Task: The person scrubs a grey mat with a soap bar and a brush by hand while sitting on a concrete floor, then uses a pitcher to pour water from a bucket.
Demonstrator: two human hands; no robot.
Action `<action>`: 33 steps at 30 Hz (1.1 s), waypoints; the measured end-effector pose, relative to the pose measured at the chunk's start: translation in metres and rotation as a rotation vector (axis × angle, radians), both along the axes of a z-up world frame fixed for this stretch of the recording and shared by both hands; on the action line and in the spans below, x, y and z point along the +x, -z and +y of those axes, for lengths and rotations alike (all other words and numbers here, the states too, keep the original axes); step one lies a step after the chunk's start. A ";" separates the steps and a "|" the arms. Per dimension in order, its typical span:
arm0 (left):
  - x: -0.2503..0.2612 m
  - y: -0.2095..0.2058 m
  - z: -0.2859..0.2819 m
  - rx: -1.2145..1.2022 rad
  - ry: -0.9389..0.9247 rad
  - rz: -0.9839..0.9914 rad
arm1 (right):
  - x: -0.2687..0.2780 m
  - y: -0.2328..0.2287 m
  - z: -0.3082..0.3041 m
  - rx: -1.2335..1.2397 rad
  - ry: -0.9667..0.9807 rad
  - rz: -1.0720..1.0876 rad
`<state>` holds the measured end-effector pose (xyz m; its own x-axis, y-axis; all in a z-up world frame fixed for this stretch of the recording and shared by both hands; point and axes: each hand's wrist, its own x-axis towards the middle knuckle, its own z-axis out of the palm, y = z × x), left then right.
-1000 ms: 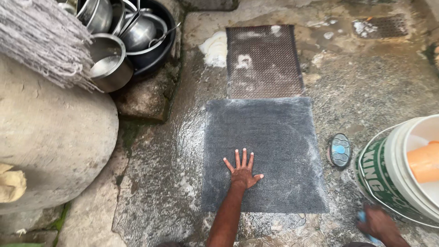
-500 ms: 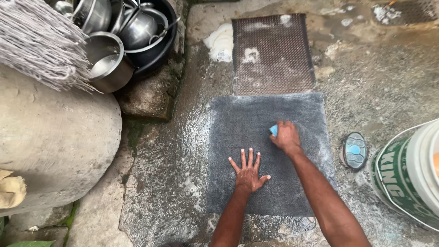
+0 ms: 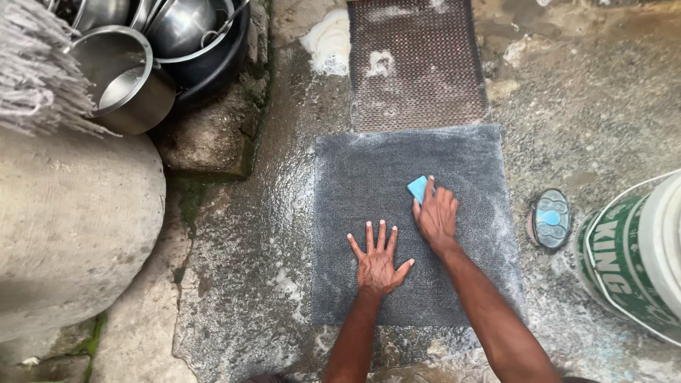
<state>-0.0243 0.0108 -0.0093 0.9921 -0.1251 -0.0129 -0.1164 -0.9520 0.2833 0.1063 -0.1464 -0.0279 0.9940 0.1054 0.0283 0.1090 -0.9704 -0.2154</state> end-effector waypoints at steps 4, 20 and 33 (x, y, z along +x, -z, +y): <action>0.002 -0.005 0.000 -0.031 -0.010 0.039 | 0.031 0.008 0.002 0.015 0.015 0.080; 0.147 0.047 -0.091 -0.054 -0.156 -0.268 | -0.022 0.026 0.002 1.807 0.457 0.488; 0.150 -0.033 -0.046 -2.067 -0.308 0.476 | -0.015 -0.016 -0.010 1.793 0.260 0.453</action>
<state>0.1256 -0.0356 0.0239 0.9419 -0.1608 -0.2949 0.3177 0.7115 0.6267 0.0918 -0.1564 -0.0117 0.9411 0.1167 -0.3174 -0.3357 0.4359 -0.8351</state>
